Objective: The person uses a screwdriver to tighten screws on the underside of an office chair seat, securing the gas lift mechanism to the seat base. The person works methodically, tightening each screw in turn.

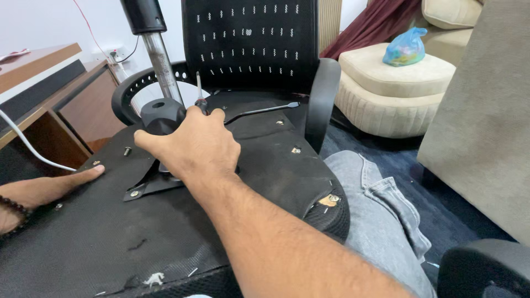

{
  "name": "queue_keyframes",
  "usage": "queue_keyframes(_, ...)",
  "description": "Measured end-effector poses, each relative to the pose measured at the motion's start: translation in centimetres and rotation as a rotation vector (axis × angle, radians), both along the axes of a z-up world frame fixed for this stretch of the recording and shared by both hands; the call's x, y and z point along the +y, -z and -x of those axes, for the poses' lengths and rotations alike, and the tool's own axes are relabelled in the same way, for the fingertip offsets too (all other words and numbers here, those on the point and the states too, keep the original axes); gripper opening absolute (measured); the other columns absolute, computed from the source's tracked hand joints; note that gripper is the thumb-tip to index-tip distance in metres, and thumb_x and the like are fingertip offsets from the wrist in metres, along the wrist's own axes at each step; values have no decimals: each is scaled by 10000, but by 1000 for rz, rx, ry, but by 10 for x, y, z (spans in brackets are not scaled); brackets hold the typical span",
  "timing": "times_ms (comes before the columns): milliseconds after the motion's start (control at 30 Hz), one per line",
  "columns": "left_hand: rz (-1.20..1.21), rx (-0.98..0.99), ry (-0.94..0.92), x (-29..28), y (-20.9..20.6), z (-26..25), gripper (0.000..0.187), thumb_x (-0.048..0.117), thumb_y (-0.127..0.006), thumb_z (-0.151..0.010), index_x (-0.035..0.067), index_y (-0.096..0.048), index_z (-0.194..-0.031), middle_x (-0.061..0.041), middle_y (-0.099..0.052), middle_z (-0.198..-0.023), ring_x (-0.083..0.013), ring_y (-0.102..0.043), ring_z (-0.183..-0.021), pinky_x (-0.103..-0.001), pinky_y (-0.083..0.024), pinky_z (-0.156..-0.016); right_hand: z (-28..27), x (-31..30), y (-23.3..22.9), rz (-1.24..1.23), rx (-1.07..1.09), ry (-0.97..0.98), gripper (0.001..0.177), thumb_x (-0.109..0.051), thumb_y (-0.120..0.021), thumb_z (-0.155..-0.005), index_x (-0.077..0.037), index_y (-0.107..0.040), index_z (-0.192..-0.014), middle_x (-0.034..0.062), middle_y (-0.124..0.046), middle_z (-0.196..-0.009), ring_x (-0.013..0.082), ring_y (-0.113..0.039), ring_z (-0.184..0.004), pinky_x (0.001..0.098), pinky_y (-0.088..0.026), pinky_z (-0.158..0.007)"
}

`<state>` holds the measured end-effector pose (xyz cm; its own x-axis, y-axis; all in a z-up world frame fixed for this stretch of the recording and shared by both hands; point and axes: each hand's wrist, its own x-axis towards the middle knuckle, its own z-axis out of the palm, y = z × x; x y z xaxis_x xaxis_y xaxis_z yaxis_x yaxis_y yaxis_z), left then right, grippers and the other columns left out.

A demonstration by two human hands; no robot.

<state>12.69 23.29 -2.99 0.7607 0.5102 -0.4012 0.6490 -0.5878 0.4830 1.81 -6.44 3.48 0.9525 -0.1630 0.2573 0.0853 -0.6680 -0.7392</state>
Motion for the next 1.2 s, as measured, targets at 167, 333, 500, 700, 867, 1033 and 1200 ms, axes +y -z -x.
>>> queue_keyframes(167, 171, 23, 2, -19, -11, 31, 825, 651, -540, -954, -128, -639, -1206, -310, -726, -828, -370, -669, -506, -442, -570, -455, -4, -14, -4, 15, -22, 19, 831, -654, -771, -554, -100, -719, -1171, 177, -623, -1220, 343, -694, -1031, 454, -575, -862)
queue_keyframes(333, 390, -33, -102, -68, -16, 75, 677, 531, -552, -996, -113, -612, -1194, -244, -686, -771, -299, -622, -460, -411, -537, -438, -3, -60, -10, 10, -33, -5, 736, -639, -755, -525, -102, -783, -1026, 130, -780, -1010, 269, -761, -918, 393, -582, -850)
queue_keyframes(500, 494, -79, -174, -112, -20, 98, 481, 374, -529, -1047, -84, -603, -1174, -210, -668, -744, -257, -578, -464, -369, -481, -435, -2, -95, -20, 49, 18, 10, 678, -595, -739, -540, -59, -797, -951, 115, -794, -893, 234, -779, -793, 366, -608, -778)
queue_keyframes(700, 430, -165, -308, -143, -13, 109, 451, 312, -550, -1063, -107, -560, -1229, -331, -752, -895, -333, -720, -688, -361, -560, -677, -6, -115, -19, 71, 23, -14, 613, -572, -701, -638, -45, -790, -939, 138, -786, -884, 251, -777, -787, 380, -621, -751)
queue_keyframes(867, 560, -225, -357, -148, -13, 111, 408, 309, -603, -1031, -3, -598, -1294, -230, -726, -1055, -287, -676, -832, -393, -549, -793, -3, -104, -4, -16, -77, 205, 909, -676, -741, -627, -30, -634, -1258, 226, -624, -1198, 379, -661, -1057, 478, -541, -888)
queue_keyframes(1033, 493, -307, -342, -140, -16, 115, 608, 320, -602, -1051, -129, -346, -1372, -322, -545, -1261, -280, -597, -1071, -400, -517, -901, -1, -92, 9, -123, 26, 182, 1040, -712, -668, -649, -74, -481, -1448, 225, -575, -1293, 415, -635, -1165, 533, -525, -961)
queue_keyframes(1200, 664, -282, -231, -130, -9, 121, 486, 296, -588, -1035, -33, -534, -1387, -220, -638, -1272, -295, -570, -1175, -454, -476, -986, -3, -89, 14, -102, -30, 186, 1056, -709, -682, -652, -65, -455, -1458, 236, -576, -1288, 429, -621, -1179, 528, -502, -989)
